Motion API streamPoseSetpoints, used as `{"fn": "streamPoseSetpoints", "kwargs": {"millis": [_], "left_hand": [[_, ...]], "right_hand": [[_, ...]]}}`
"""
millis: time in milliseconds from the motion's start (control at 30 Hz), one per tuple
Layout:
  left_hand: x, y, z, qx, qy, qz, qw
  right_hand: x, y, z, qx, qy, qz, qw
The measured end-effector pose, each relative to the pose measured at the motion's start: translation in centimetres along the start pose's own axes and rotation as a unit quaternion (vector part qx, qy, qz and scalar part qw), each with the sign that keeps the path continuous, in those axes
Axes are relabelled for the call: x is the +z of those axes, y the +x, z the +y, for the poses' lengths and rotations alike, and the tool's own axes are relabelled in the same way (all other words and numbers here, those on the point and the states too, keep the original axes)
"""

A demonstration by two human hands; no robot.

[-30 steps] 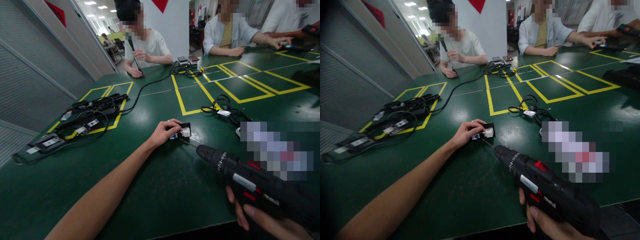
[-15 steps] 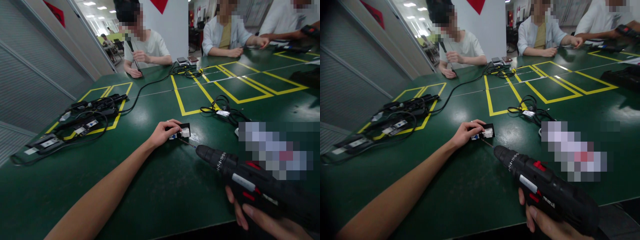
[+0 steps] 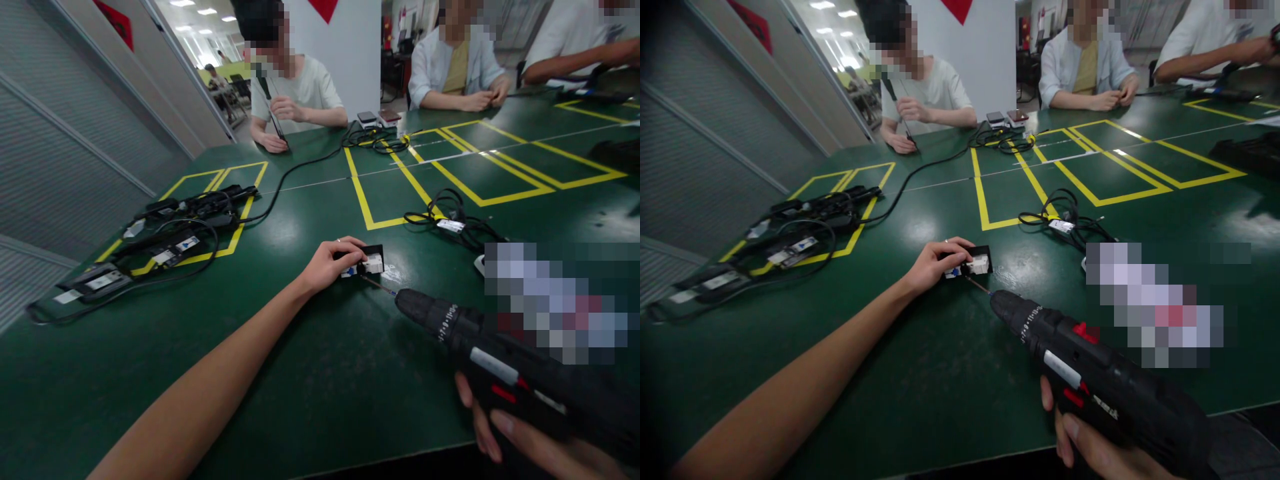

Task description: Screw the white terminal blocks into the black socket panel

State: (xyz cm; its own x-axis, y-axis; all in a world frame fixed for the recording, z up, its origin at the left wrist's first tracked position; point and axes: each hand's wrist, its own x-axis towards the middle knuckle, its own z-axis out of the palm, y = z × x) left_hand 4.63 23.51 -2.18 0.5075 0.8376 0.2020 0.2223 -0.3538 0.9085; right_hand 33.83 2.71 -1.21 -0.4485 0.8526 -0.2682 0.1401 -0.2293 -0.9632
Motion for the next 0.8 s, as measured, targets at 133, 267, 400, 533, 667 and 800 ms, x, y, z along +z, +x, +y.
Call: {"fn": "streamPoseSetpoints", "kwargs": {"millis": [133,267,400,533,667,800], "left_hand": [[0.0,-0.1,-0.1,0.006,-0.005,0.002,1.000],[0.0,-0.1,-0.1,0.002,-0.010,-0.001,1.000],[0.0,-0.1,0.1,0.004,-0.007,-0.001,1.000],[0.0,-0.1,0.2,0.002,-0.003,-0.001,1.000],[0.0,-0.1,0.0,0.005,-0.007,-0.001,1.000],[0.0,-0.1,-0.1,0.004,-0.005,-0.002,1.000]], "right_hand": [[0.3,0.1,-0.8,-0.018,-0.026,0.039,0.999],[0.3,0.1,-1.2,-0.018,-0.035,0.039,0.998],[0.4,0.2,-1.5,-0.016,-0.039,0.037,0.998],[0.5,0.2,-1.5,-0.018,-0.038,0.037,0.998],[0.5,0.2,-1.2,-0.023,-0.040,0.035,0.998],[0.2,0.4,-0.9,-0.025,-0.041,0.032,0.998]]}}
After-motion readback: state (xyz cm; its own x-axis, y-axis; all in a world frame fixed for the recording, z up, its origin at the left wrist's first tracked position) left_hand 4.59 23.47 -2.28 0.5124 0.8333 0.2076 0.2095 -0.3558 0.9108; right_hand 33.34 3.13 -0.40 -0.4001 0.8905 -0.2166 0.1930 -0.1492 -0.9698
